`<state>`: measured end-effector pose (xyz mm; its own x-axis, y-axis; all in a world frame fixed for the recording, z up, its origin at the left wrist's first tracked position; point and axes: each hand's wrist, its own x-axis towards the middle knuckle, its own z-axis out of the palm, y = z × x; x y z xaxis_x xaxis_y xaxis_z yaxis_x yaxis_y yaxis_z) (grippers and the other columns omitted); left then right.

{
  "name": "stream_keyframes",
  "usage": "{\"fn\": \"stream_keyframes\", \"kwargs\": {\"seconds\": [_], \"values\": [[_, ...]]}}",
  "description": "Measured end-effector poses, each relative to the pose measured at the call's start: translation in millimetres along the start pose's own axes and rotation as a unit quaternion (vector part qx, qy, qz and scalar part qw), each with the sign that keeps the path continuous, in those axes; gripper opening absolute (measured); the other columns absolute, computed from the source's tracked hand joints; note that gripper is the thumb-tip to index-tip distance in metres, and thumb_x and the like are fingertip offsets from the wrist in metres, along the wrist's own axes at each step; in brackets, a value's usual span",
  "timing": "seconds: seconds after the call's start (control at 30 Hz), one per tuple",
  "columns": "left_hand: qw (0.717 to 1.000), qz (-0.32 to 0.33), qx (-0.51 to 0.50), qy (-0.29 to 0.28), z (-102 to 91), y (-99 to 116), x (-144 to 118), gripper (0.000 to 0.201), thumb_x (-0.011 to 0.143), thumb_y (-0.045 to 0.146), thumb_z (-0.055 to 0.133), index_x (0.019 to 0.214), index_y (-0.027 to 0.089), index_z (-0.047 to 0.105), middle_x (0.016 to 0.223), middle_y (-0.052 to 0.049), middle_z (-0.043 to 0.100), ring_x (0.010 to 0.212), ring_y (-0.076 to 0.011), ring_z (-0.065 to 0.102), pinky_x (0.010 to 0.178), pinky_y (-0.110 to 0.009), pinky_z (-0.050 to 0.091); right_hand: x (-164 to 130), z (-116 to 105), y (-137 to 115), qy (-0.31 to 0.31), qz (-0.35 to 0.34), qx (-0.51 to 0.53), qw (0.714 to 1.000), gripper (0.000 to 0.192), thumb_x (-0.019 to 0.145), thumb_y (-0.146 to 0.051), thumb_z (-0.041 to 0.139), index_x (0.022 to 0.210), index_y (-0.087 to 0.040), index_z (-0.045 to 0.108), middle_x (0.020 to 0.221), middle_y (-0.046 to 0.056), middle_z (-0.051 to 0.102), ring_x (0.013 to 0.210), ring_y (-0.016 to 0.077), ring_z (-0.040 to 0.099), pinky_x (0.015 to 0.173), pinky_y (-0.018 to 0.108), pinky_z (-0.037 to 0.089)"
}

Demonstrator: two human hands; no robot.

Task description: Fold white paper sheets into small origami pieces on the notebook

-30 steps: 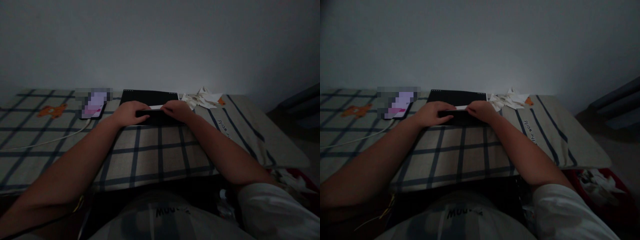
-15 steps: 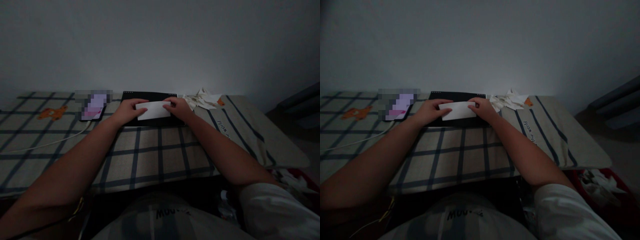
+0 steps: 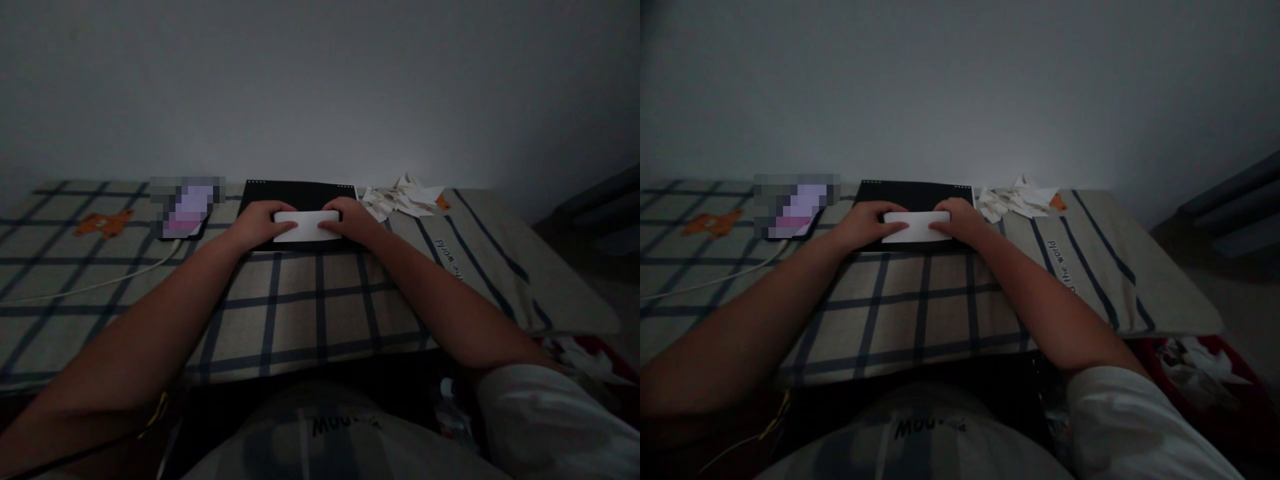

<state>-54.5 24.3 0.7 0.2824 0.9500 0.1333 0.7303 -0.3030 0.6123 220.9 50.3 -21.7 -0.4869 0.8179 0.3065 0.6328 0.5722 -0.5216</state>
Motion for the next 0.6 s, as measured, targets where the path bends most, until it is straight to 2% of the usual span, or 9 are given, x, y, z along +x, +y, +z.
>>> {"fn": "stream_keyframes", "kwargs": {"seconds": [0.17,0.27,0.43,0.6], "values": [[1.0,0.02,0.014,-0.003,-0.5,-2.5,0.7,0.043,0.085,0.047,0.078,0.12,0.022,0.083,0.115,-0.007,0.083,0.101,-0.026,0.074,0.091,-0.036,0.057,0.7,0.5,3.5,-0.008,-0.008,-0.018,1.0,0.028,0.09,-0.035,0.078,0.113,-0.02,0.079,0.118,0.011,0.077,0.109,0.0293,0.065,0.101,0.044,0.049],[0.996,0.073,0.046,0.008,-2.0,-5.7,2.7,0.038,0.087,0.044,0.074,0.115,0.021,0.083,0.112,-0.008,0.083,0.101,-0.0269,0.073,0.094,-0.038,0.057,0.6,-1.4,4.8,-0.001,-0.036,-0.033,0.999,0.024,0.09,-0.028,0.074,0.111,-0.018,0.078,0.117,0.012,0.076,0.108,0.0293,0.063,0.099,0.044,0.048],[0.974,0.166,0.151,0.028,-5.1,-2.9,4.1,0.026,0.095,0.036,0.064,0.106,0.022,0.083,0.11,-0.009,0.082,0.108,-0.0291,0.073,0.101,-0.044,0.054,-0.5,-7.4,2.2,0.013,-0.099,-0.091,0.991,0.019,0.094,-0.017,0.061,0.102,-0.019,0.079,0.111,0.013,0.075,0.105,0.029,0.06,0.096,0.043,0.045],[0.959,0.194,0.204,-0.021,-6.9,0.0,2.1,0.031,0.095,0.03,0.058,0.112,0.022,0.083,0.114,-0.01,0.083,0.114,-0.0296,0.073,0.104,-0.044,0.054,-2.8,-12.0,1.1,-0.028,-0.118,-0.121,0.985,0.024,0.098,-0.016,0.059,0.105,-0.019,0.082,0.108,0.012,0.076,0.105,0.0283,0.06,0.093,0.042,0.044]]}}
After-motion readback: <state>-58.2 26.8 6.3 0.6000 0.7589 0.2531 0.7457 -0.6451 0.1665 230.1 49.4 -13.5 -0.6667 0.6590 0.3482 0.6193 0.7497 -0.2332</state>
